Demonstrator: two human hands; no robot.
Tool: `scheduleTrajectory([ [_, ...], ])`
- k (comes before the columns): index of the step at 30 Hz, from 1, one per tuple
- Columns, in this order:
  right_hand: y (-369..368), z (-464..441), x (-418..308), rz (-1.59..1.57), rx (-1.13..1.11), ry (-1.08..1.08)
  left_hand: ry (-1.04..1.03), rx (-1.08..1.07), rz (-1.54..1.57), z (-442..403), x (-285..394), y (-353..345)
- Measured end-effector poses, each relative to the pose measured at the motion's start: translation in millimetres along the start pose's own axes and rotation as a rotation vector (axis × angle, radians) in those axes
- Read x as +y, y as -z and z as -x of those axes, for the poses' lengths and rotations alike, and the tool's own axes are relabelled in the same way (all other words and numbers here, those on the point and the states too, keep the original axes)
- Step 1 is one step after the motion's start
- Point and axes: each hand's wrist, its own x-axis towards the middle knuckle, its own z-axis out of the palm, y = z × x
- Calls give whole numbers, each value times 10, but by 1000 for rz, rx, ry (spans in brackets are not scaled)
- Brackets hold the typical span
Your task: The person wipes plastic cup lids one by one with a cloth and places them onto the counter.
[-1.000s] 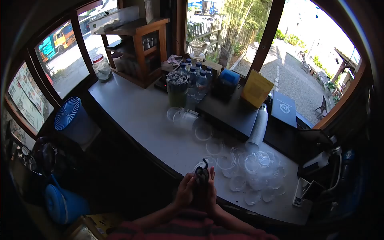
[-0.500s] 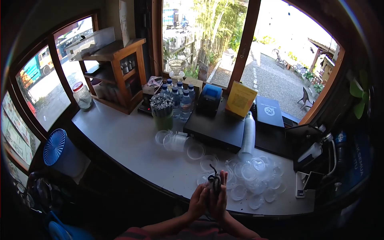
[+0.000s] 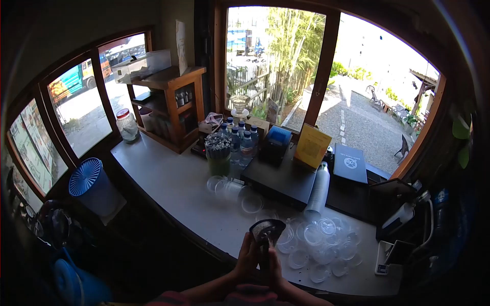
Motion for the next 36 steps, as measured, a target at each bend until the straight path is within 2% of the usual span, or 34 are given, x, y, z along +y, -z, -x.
scheduleTrajectory([
  [1, 41, 61, 61, -109, -54, -68, 63, 25, 169, -16, 21, -19],
  [2, 93, 72, 25, -215, -100, -141, -6, -10, 8, -108, -8, 21],
  [6, 456, -46, -180, -112, 65, 177, -280, -140, -586, 53, -226, -171],
  [7, 527, -60, -173, -223, 38, 119, -356, -148, -721, 96, -279, -228],
  [8, 598, -75, -167, -335, 17, 59, -526, -131, -901, 36, -263, -283],
  [9, 670, -92, -162, -445, 3, -4, -389, -103, -717, 37, -242, -353],
  [10, 758, -36, -74, -889, -118, -335, -263, -55, -509, 37, -223, -420],
  [11, 804, 37, 29, -835, -107, -385, -157, 13, -305, 38, -188, -496],
  [13, 896, 184, 234, -730, -91, -486, -54, 78, -127, -124, -246, -447],
  [14, 1044, 173, 122, -621, 37, -403, -84, 111, 57, -178, -305, -492],
  [15, 1169, 151, -12, -514, 162, -322, -50, 148, 196, -151, -81, -737],
  [17, 1378, -38, -62, -1089, 472, -487, -94, 144, 169, -185, -251, -679],
  [19, 1569, -39, 82, -1198, 493, -491, -55, 62, 98, -171, -444, -647],
  [22, 1617, 128, 147, -1197, 297, -552, -34, 29, -85, -109, -628, -908],
  [23, 1607, 201, 156, -1365, 284, -633, -34, 37, -162, -84, -689, -1010],
  [25, 1606, 270, 89, -1305, 156, -574, -10, 45, -201, -75, -989, -981],
  [27, 1653, 290, 235, -1287, 123, -619, -8, 12, -216, -37, -1020, -1075],
  [28, 1698, 304, 294, -1272, 104, -642, -87, -33, -328, -5, -1019, -1124],
  [31, 1775, 398, 320, -1295, 43, -603, -134, -105, -326, 16, -908, -1203],
  [35, 2065, 393, 241, -1447, 73, -682, -88, -155, -418, -248, -982, -1068],
  [36, 2073, 408, 327, -1367, 119, -672, -82, -181, -485, -265, -960, -1111],
])
